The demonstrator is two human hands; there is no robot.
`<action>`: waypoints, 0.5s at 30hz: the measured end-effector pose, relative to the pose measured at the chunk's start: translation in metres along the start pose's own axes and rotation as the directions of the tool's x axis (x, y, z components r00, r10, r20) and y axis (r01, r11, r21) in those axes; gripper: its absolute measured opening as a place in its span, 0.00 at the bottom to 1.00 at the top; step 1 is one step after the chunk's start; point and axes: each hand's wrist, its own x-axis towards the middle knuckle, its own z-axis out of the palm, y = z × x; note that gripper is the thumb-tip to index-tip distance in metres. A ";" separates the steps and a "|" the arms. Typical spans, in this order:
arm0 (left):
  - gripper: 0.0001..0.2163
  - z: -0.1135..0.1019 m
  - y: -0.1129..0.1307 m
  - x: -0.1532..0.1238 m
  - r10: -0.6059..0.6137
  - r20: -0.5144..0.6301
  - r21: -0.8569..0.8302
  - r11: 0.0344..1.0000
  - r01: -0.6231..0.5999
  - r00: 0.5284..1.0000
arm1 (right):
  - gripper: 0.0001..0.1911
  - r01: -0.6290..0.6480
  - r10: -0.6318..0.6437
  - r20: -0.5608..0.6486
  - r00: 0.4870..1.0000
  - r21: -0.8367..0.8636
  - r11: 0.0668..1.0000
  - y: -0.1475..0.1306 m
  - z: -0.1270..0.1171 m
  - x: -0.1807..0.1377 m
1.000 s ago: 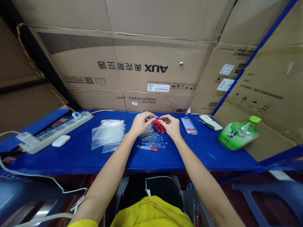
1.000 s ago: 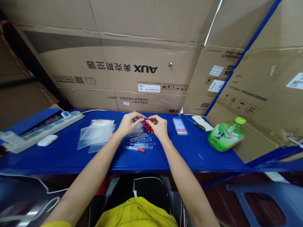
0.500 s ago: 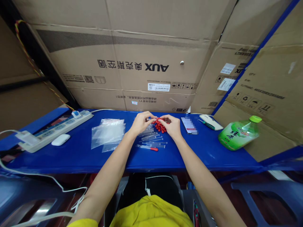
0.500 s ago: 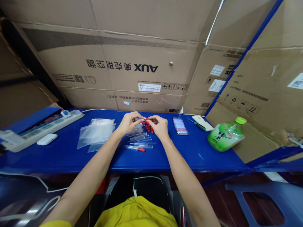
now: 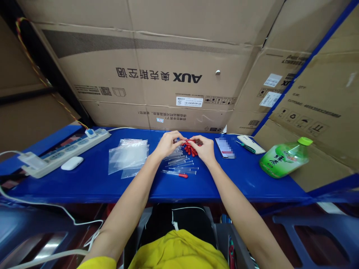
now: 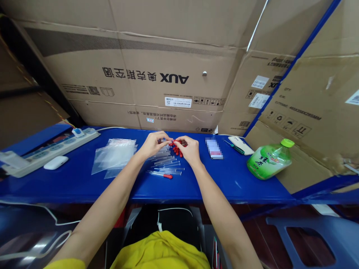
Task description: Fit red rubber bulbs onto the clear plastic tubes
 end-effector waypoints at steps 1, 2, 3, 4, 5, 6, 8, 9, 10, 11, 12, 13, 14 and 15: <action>0.11 0.000 0.000 0.000 0.002 -0.011 0.002 1.000 -0.002 1.000 | 0.11 -0.001 0.001 -0.002 1.000 0.007 1.000 0.000 0.000 0.000; 0.11 0.000 0.000 0.000 0.002 -0.026 0.005 1.000 -0.002 1.000 | 0.12 -0.007 0.007 -0.005 1.000 0.016 1.000 -0.001 0.000 0.000; 0.11 0.000 0.000 0.000 -0.001 -0.043 0.008 1.000 0.002 0.999 | 0.12 -0.016 0.017 -0.006 1.000 0.029 0.999 -0.001 0.001 0.001; 0.11 0.000 0.000 0.000 -0.007 -0.059 0.009 1.000 0.008 0.998 | 0.12 -0.028 0.028 -0.006 1.000 0.046 0.999 -0.001 0.001 0.001; 0.11 0.000 0.001 0.000 -0.013 -0.070 0.007 1.000 0.014 0.997 | 0.13 -0.038 0.038 -0.001 0.999 0.065 0.997 -0.001 0.002 0.001; 0.11 0.000 0.001 0.000 -0.017 -0.077 0.002 1.000 0.018 0.997 | 0.13 -0.046 0.045 0.008 0.999 0.084 0.995 -0.002 0.002 0.001; 0.11 0.000 0.001 0.000 -0.019 -0.075 -0.010 1.000 0.018 0.997 | 0.13 -0.055 0.052 0.030 0.998 0.109 0.992 -0.002 0.003 0.001; 0.11 0.000 0.001 0.000 -0.018 -0.071 -0.016 1.000 0.017 0.997 | 0.13 -0.058 0.054 0.036 0.998 0.116 0.992 -0.002 0.003 0.001; 0.11 0.001 0.001 0.000 -0.016 -0.066 -0.022 1.000 0.015 0.998 | 0.13 -0.060 0.055 0.038 0.998 0.123 0.991 -0.002 0.004 0.001; 0.11 0.001 0.001 0.000 -0.015 -0.061 -0.029 0.999 0.013 0.998 | 0.13 -0.061 0.057 0.034 0.998 0.133 0.989 -0.003 0.004 0.001; 0.10 0.001 0.001 0.000 -0.015 -0.059 -0.037 0.999 0.012 0.998 | 0.13 -0.061 0.058 0.027 0.998 0.147 0.987 -0.003 0.004 0.001; 0.10 0.001 0.000 0.000 -0.014 -0.057 -0.045 0.999 0.012 0.998 | 0.13 -0.060 0.057 0.021 0.998 0.165 0.985 -0.003 0.004 0.001; 0.10 0.001 0.000 0.000 -0.014 -0.055 -0.052 0.999 0.011 0.998 | 0.13 -0.057 0.055 0.015 0.998 0.182 0.982 -0.003 0.004 0.001; 0.10 0.002 0.000 0.000 -0.013 -0.053 -0.058 0.998 0.010 0.999 | 0.14 -0.053 0.052 0.012 0.999 0.195 0.979 -0.002 0.004 0.001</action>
